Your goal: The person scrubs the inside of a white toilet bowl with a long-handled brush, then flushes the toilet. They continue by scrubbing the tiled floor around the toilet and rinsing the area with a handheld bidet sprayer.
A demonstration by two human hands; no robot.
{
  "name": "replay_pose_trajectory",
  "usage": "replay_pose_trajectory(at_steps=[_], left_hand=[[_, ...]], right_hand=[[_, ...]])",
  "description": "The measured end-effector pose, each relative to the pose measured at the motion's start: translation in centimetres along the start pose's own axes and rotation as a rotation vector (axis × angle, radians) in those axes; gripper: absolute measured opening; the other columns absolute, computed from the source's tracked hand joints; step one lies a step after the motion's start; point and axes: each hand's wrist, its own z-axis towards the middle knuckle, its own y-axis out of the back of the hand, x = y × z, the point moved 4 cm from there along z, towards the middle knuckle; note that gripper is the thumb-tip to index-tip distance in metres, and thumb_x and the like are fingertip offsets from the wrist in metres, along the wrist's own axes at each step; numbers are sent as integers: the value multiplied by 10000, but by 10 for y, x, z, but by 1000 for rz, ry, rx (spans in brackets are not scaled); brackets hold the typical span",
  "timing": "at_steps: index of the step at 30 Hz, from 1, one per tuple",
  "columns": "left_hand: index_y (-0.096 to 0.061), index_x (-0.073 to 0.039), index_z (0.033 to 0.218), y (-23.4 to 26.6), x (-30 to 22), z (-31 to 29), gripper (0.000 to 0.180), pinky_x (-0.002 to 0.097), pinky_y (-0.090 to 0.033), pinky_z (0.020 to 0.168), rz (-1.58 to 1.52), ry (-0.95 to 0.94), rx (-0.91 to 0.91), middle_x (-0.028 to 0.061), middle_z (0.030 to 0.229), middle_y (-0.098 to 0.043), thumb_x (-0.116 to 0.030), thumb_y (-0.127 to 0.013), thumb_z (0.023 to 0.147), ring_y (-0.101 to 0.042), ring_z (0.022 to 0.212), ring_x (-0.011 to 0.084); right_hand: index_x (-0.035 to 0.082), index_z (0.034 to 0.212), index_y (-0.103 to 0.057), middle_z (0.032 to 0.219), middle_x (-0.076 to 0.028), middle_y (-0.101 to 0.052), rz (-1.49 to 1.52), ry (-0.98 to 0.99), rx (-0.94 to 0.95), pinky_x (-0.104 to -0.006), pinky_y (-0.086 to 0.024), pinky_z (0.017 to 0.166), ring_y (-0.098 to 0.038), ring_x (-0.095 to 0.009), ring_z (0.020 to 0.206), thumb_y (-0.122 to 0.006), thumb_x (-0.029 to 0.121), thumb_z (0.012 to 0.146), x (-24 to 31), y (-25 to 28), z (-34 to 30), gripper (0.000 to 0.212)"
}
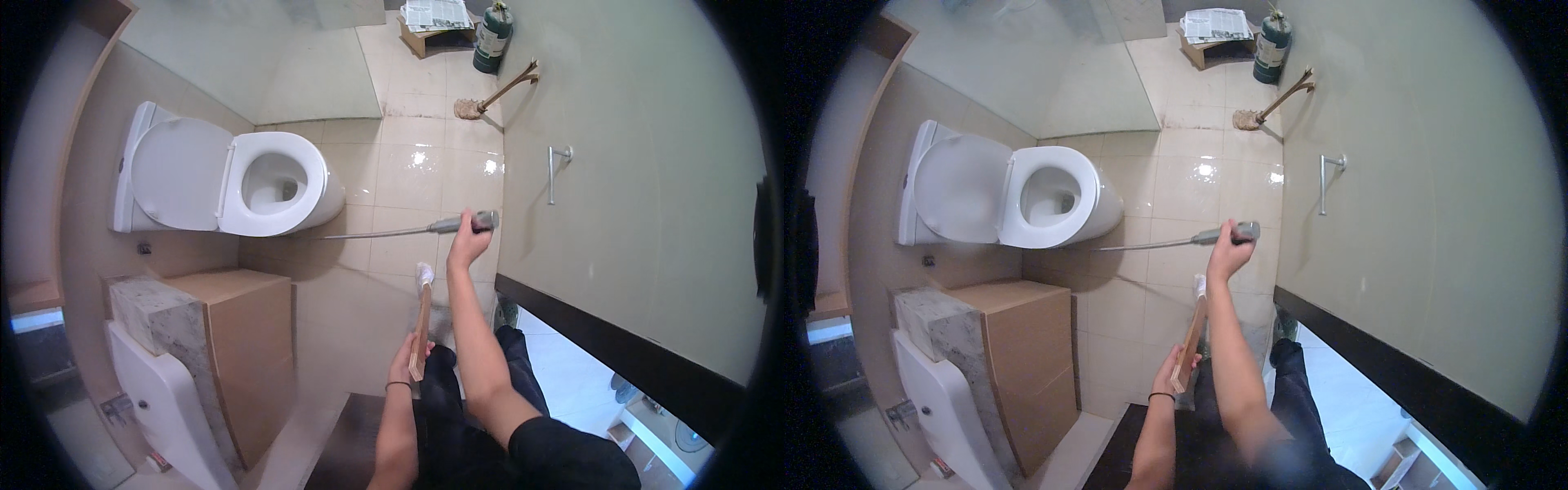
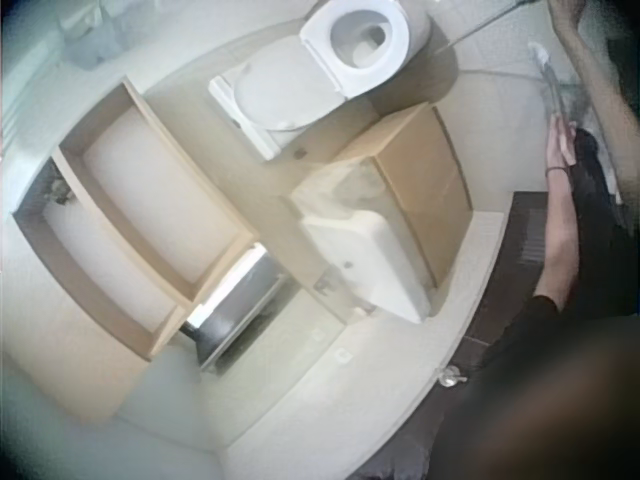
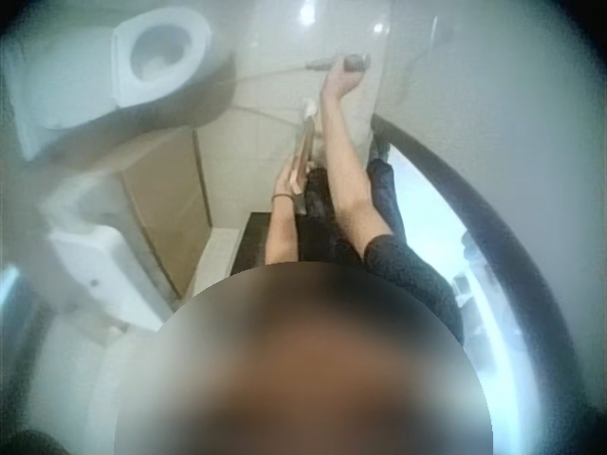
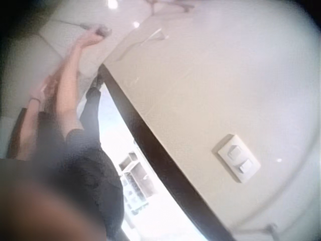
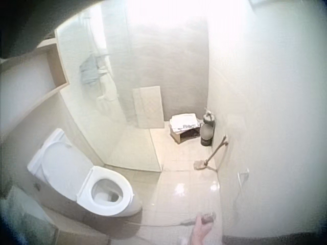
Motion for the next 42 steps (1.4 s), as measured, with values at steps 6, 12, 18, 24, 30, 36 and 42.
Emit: replay_pose_trajectory(at_steps=[6,12,18,24,30,36,42], left_hand=[[-562,3,1210,33,1,-16,472,303,-532,644,118,15,-55,112,902,-688,-417,-471,1016,-613,675,165],[-585,-17,1152,53,3,-20,469,314,-533,651,137,13,-28,83,886,-680,-438,-418,1031,-610,688,167],[-583,-19,1145,47,1,-16,460,302,-524,660,130,-62,-42,88,878,-675,-436,-418,1040,-612,701,166],[-574,-32,1136,48,0,-20,446,298,-520,666,105,-82,-29,88,864,-666,-443,-426,1047,-604,692,170],[-581,-39,1115,52,7,-16,448,281,-510,641,60,-62,-7,76,843,-661,-449,-411,1052,-597,678,162],[-582,-42,1113,55,6,-21,444,268,-498,621,96,-48,-55,66,826,-653,-448,-417,1047,-594,673,152],[-570,-20,1138,47,2,-29,433,283,-514,647,138,-35,-91,83,847,-654,-424,-451,1041,-605,690,162]], right_hand=[[-36,1080,-495,911,-134,-689,143,82,-45,-363,-581,730,-707,-213,747,-674,55,886,-3,-36,42,279],[12,1170,-434,768,-120,-678,213,-159,117,-365,-565,654,-690,-216,655,-655,61,898,-38,-44,75,354],[51,1187,-383,712,-118,-638,-205,28,151,-382,-529,606,-670,-232,611,-631,73,893,-30,-45,61,385],[52,1222,-327,718,-150,-618,-245,-28,80,-436,-522,621,-662,-287,604,-629,76,867,-32,-44,57,466],[44,1210,-318,762,-167,-617,-264,47,-8,-476,-509,641,-655,-322,641,-667,102,860,-53,-51,71,498],[63,1173,-326,716,-102,-577,-152,32,81,-424,-462,546,-592,-244,564,-776,313,886,-34,-59,52,590],[81,1102,-326,605,-48,-517,84,-11,124,-357,-397,425,-523,-186,465,-749,370,926,-17,-67,56,541]])
